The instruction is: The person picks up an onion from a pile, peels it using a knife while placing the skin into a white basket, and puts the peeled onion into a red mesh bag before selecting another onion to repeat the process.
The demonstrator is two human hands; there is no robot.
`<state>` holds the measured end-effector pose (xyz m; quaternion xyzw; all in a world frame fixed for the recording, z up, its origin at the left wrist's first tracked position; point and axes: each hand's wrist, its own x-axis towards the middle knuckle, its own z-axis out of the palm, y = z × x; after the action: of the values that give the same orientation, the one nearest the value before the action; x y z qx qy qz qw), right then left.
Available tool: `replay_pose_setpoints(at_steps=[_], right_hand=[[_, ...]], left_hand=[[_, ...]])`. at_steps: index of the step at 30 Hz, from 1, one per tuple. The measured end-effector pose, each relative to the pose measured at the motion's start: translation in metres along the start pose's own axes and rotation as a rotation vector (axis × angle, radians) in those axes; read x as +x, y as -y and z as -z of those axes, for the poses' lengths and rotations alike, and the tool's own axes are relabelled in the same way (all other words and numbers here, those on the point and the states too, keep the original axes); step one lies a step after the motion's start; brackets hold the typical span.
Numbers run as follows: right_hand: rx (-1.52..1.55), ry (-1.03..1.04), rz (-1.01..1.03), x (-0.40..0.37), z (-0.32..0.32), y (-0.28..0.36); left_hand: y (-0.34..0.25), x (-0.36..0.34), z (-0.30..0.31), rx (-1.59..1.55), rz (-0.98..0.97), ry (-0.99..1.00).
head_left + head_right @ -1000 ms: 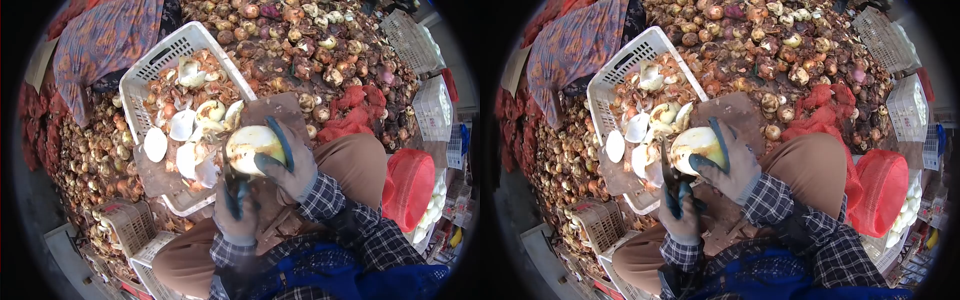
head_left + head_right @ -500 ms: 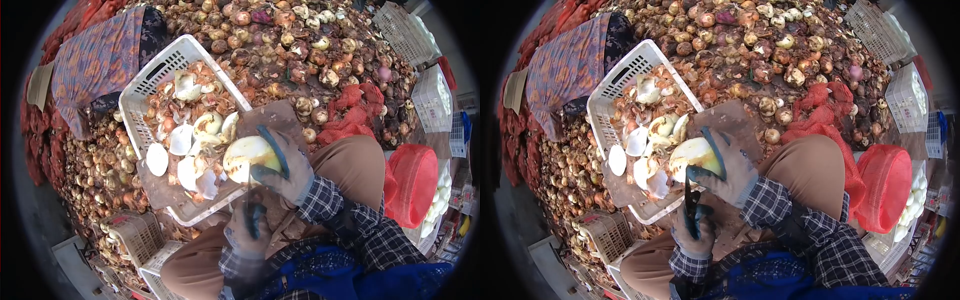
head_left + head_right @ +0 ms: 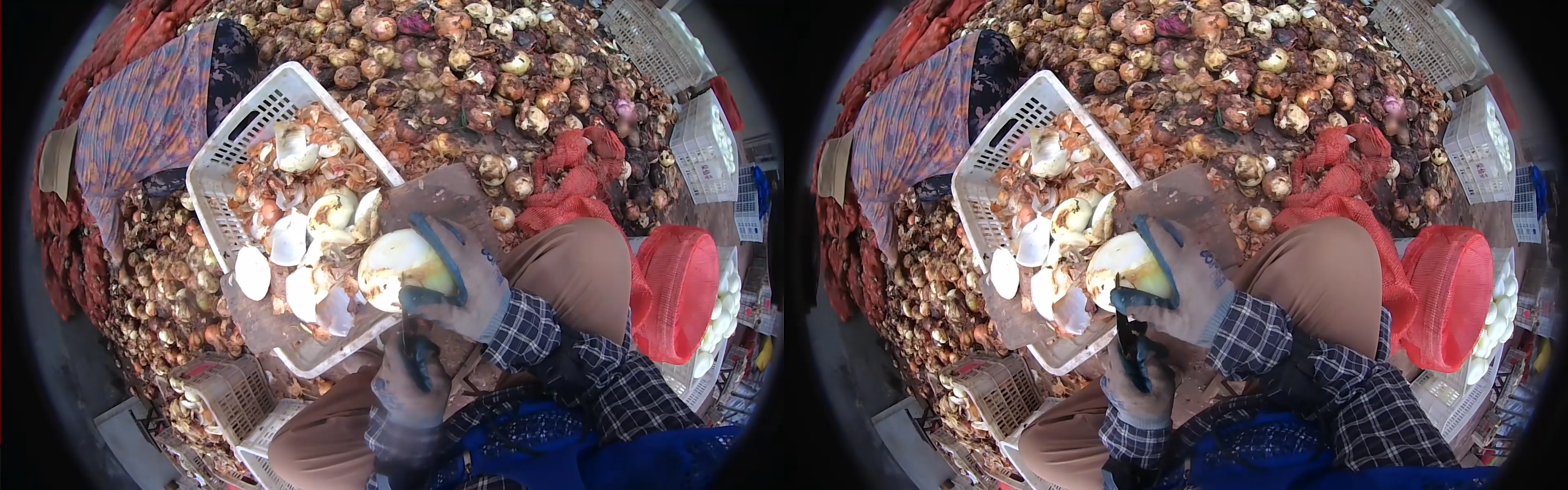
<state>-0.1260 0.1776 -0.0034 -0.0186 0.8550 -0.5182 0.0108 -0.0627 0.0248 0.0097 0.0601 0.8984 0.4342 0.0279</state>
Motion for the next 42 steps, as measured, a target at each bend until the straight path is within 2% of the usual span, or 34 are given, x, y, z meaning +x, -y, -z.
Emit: replay_pose_setpoints(at_steps=[2,5,13,15,16,20,23,24,27,30,33,34,36,39,42], right_hand=[[-0.013,0.0,0.006,0.0,0.0,-0.001],[-0.04,0.0,0.022,0.0,0.0,-0.001],[-0.078,-0.057,0.069,0.009,0.001,-0.008],[-0.073,-0.11,0.075,0.014,-0.001,-0.008],[-0.012,-0.2,0.053,0.017,-0.002,-0.003],[0.107,-0.189,0.042,0.024,0.002,0.003],[0.074,-0.218,0.113,0.025,-0.001,-0.007],[0.062,-0.218,0.106,0.025,-0.001,-0.008],[0.067,-0.218,0.106,0.024,0.0,-0.008],[0.125,-0.221,0.092,0.027,-0.002,-0.008],[0.207,-0.122,-0.038,0.025,0.005,0.007],[0.092,-0.135,-0.036,0.025,0.003,0.008],[-0.135,-0.16,-0.036,0.02,-0.002,0.01],[0.131,-0.127,-0.052,0.018,-0.003,-0.007],[0.042,-0.114,0.033,0.017,-0.001,-0.014]], left_hand=[[0.001,0.004,-0.001,0.121,-0.079,-0.053],[-0.002,0.003,0.002,-0.017,0.154,0.07],[-0.016,0.018,0.004,0.031,0.173,0.075],[-0.015,0.025,0.001,-0.004,0.126,0.048],[-0.016,0.03,-0.002,-0.015,0.07,-0.004],[0.003,0.033,-0.033,0.018,-0.029,-0.142],[0.005,0.023,-0.053,0.039,-0.043,-0.269],[0.009,0.023,-0.058,-0.013,-0.033,-0.261],[0.017,0.026,-0.066,0.133,0.14,-0.069],[0.019,0.026,-0.068,0.137,0.119,-0.113],[0.019,0.024,-0.064,0.175,0.159,-0.068],[0.02,0.024,-0.061,0.194,0.183,-0.046],[0.021,0.023,-0.062,0.157,0.156,-0.118],[0.023,0.02,-0.055,-0.059,0.097,-0.112],[0.022,0.021,-0.037,-0.239,0.083,-0.054]])
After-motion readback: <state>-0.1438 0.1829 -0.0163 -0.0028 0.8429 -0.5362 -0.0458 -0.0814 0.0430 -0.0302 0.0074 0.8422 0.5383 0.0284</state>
